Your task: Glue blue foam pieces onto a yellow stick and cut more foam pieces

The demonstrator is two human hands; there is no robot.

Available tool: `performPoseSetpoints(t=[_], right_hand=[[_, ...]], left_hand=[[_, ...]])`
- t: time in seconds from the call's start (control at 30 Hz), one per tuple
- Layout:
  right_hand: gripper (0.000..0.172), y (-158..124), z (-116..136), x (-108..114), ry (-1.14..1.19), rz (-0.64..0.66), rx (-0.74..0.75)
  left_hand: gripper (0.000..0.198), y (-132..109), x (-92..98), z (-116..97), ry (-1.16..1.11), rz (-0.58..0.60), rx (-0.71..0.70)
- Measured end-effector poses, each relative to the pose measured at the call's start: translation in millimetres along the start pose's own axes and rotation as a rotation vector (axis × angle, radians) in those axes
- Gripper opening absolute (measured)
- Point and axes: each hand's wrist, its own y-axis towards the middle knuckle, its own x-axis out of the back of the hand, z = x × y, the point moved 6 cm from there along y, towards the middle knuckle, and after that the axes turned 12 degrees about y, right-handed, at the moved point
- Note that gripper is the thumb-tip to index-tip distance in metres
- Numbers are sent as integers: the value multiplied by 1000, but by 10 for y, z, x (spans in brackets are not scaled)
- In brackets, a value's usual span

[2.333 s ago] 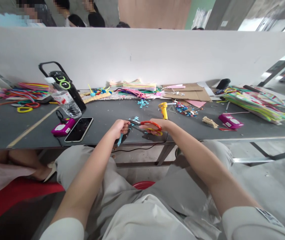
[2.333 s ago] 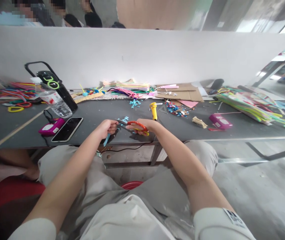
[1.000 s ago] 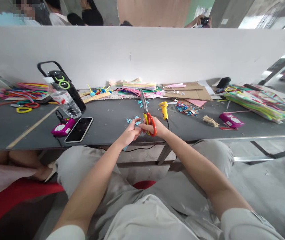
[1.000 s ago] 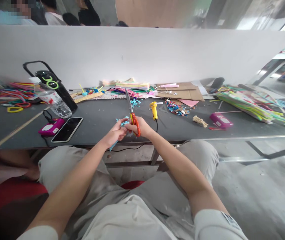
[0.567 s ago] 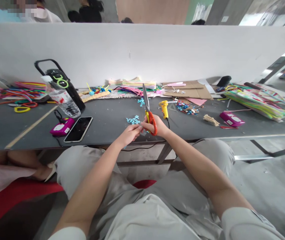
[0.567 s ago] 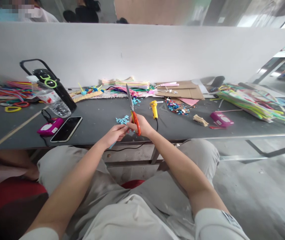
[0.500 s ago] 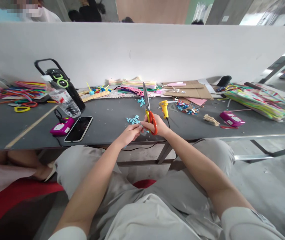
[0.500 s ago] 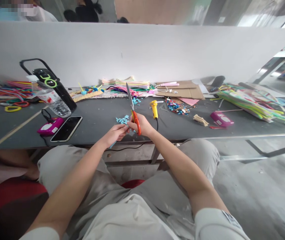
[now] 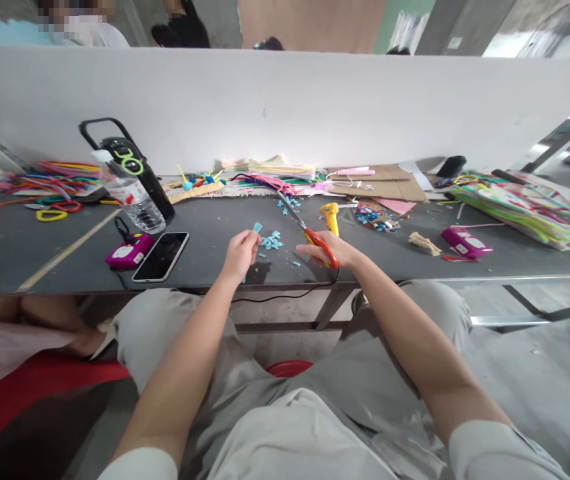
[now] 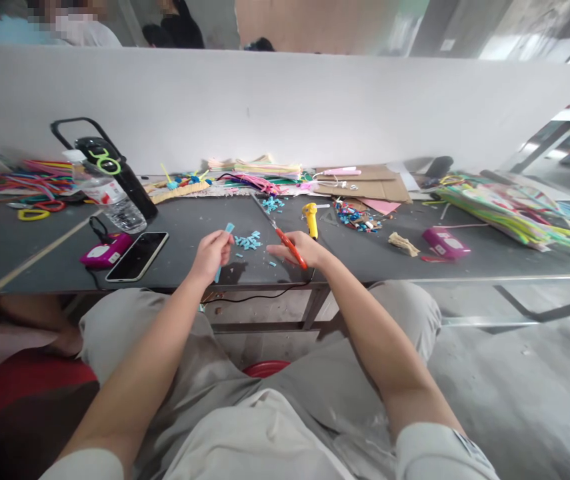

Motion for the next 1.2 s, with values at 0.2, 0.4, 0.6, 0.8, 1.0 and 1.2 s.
performPoseSetpoints(t=[0.2, 0.4, 0.6, 0.8, 1.0, 1.2], right_hand=[[56, -72, -21, -144, -48, 193, -105], [56, -53, -35, -233, -32, 214, -99], [57, -45, -56, -267, -85, 216, -125], [57, -44, -42, -281, -81, 205, -112], [58, -40, -50, -285, -108, 197, -119], [59, -47, -31, -264, -152, 156, -120]], left_hand=[[34, 83, 169, -10, -41, -115, -50], [33, 81, 137, -10, -45, -106, -60], [33, 62, 47, -6, -23, -43, -42], [28, 20, -33, -17, 19, 40, -39], [27, 13, -54, -29, 52, 66, -33], [27, 23, -57, -22, 47, 59, -11]])
